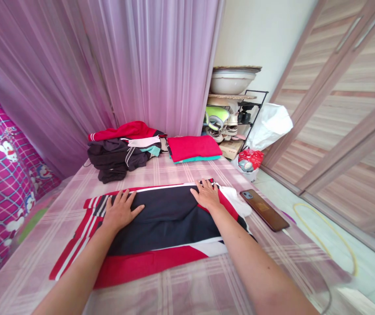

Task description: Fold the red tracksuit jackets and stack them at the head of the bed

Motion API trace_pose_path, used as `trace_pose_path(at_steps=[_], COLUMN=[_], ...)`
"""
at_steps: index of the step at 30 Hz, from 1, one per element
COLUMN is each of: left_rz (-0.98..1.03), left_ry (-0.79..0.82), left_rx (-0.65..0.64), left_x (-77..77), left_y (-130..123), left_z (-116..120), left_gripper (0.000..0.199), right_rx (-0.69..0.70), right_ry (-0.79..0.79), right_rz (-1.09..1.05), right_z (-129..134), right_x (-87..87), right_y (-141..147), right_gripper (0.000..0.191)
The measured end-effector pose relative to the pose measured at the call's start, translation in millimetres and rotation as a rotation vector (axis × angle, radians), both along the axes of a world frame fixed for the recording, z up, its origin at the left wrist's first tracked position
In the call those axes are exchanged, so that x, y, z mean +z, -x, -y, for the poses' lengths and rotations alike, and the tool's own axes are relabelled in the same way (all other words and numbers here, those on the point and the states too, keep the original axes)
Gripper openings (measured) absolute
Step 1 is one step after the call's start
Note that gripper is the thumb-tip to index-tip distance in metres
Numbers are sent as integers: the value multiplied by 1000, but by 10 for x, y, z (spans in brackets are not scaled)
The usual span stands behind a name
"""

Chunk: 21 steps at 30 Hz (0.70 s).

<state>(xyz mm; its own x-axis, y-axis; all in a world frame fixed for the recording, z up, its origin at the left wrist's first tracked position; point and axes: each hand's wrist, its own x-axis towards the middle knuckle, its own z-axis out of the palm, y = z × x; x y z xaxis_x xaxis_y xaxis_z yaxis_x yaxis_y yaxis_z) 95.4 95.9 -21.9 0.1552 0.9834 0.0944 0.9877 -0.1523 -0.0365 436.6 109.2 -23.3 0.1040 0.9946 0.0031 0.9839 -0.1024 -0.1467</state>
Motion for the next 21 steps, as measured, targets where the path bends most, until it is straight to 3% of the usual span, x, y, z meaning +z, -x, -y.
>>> trace_pose_path(at_steps=[3,6,12,16,21], left_rz=[13,14,69,127,132], left_ry=[-13,-21,-128,-282,-361], left_rx=[-8,-3,-1,-38,-75], left_x=[-19,-38,-52,-82,-111], left_y=[10,11,19,59,92], left_z=[-12,-18,30,44,9], left_gripper=[73,74,64,51,44], right_rx=[-10,7,101,72,80], right_ry=[-38,-190,-504,-561,-532], right_rz=[-29,-66,-122,-197,-227], right_z=[96,360,946,944,900], right_x=[71,64,-346,-533,-531], right_y=[29,85,89,-16,-11], right_gripper=[59,53,40,35,33])
